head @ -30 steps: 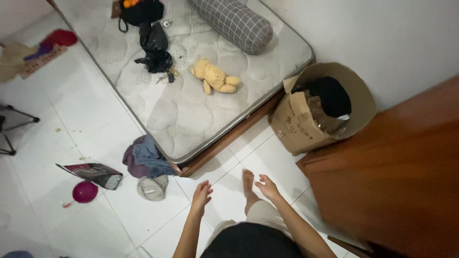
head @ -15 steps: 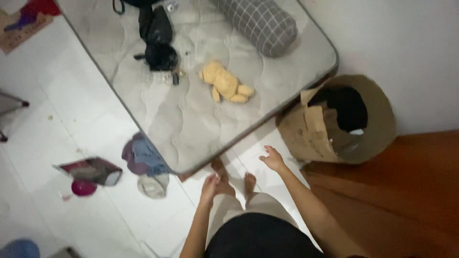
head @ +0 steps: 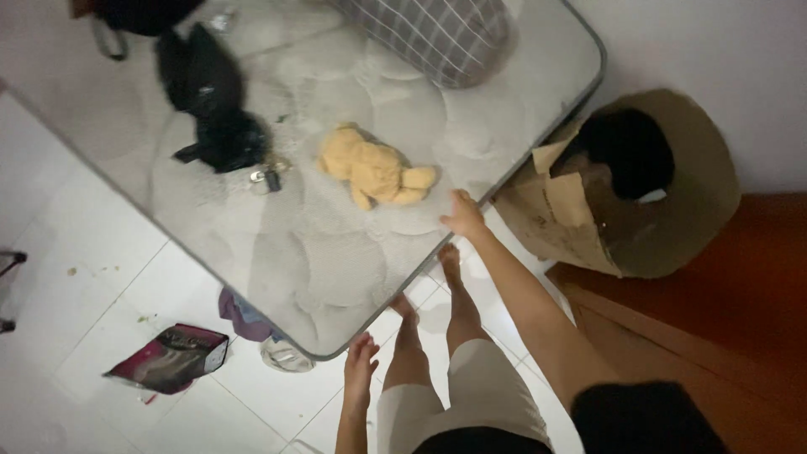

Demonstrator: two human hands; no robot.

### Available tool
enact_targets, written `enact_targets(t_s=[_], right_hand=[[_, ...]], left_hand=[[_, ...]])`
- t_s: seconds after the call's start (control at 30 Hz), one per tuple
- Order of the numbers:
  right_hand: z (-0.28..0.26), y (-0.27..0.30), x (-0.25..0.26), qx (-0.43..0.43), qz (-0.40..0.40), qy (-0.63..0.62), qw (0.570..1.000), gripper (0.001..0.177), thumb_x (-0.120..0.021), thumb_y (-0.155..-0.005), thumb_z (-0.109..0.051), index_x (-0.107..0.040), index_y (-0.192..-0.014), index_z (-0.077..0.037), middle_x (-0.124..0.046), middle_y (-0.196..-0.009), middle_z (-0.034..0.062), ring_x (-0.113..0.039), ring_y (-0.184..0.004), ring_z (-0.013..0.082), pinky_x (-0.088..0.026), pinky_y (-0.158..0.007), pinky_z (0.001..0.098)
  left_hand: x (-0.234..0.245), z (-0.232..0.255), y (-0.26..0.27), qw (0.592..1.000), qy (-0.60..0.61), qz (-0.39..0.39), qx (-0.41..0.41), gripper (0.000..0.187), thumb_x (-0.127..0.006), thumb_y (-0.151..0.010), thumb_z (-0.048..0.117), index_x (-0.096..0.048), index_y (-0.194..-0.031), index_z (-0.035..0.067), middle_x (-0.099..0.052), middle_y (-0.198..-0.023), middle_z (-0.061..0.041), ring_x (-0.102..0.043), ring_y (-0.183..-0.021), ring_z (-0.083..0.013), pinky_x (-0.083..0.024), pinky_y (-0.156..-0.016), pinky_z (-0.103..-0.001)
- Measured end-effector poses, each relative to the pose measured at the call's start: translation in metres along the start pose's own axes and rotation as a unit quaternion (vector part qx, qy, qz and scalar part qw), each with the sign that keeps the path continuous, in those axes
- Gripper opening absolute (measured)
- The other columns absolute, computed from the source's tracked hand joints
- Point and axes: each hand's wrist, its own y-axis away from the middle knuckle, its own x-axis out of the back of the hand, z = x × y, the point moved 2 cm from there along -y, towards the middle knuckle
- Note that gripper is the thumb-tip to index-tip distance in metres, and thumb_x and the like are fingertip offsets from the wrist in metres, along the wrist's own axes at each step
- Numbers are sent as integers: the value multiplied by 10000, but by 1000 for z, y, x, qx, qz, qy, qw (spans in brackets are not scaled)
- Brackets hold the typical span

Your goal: Tidying up a bedroom by hanging a shirt, collecting coins, and organizing a wallet.

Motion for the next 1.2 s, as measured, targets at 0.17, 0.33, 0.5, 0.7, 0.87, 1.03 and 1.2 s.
enact_targets(t_s=[0.17,0.33,0.5,0.7,0.87,1.03,1.2], right_hand=[[0,-80,-51,34,43,-2,998,939,-793,-848,-359,-265,-1570,-74,-310,-1607,167,-395,-1404,383,-347,-1139,521],[-35,-104,-51,-38,-12,-11,999,846,-755,-850,-350,-359,-1577,-176,-500,-1516,112,-516,-1349,329,-456,-1069,518],[-36,-77,-3,22,-61,-117,991,483,-773,-907,-355,-622,-1275,-80,-613,-1324,136,-571,-1265,301,-483,-1055,442],[71,5,90,45,269,-617,738,522,-716,-789,-4,-550,-1283,-29,-526,-1274,80,-576,-1156,196,-559,-960,354],[226,113,205,-17,421,-497,758,481,-696,-843,7,-599,-1311,-40,-665,-1167,94,-632,-974,192,-547,-841,344],[235,116,250,-35,494,-240,835,497,-708,-818,25,-576,-1293,-33,-657,-1262,119,-643,-1145,256,-522,-1021,383],[197,21,192,-51,320,-151,934,673,-782,-913,-134,-442,-1485,-31,-478,-1521,230,-448,-1401,405,-353,-1128,497]], left_hand=[[-34,-22,0,993,-37,40,101,561,-560,-965,400,-523,-1453,124,-596,-1430,-88,-576,-1304,-251,-450,-1071,-443],[-75,-36,-17,982,-112,35,149,581,-554,-982,407,-488,-1475,107,-555,-1463,-105,-548,-1333,-255,-436,-1091,-450],[-136,31,-41,976,-182,8,122,590,-594,-952,385,-509,-1461,99,-581,-1442,-111,-577,-1312,-252,-445,-1079,-445],[-174,82,-89,972,-231,-19,51,561,-559,-962,334,-504,-1459,81,-571,-1449,-112,-582,-1291,-265,-461,-1060,-451],[-217,98,-111,954,-293,-50,32,536,-568,-963,299,-510,-1448,79,-582,-1423,-129,-578,-1273,-276,-476,-1043,-438],[-228,83,-134,932,-351,-87,-23,530,-586,-954,313,-543,-1421,64,-645,-1351,-163,-629,-1229,-286,-516,-1006,-416],[-215,112,-142,928,-361,-62,-71,659,-678,-903,313,-474,-1468,42,-556,-1413,-214,-615,-1237,-317,-523,-1003,-439]])
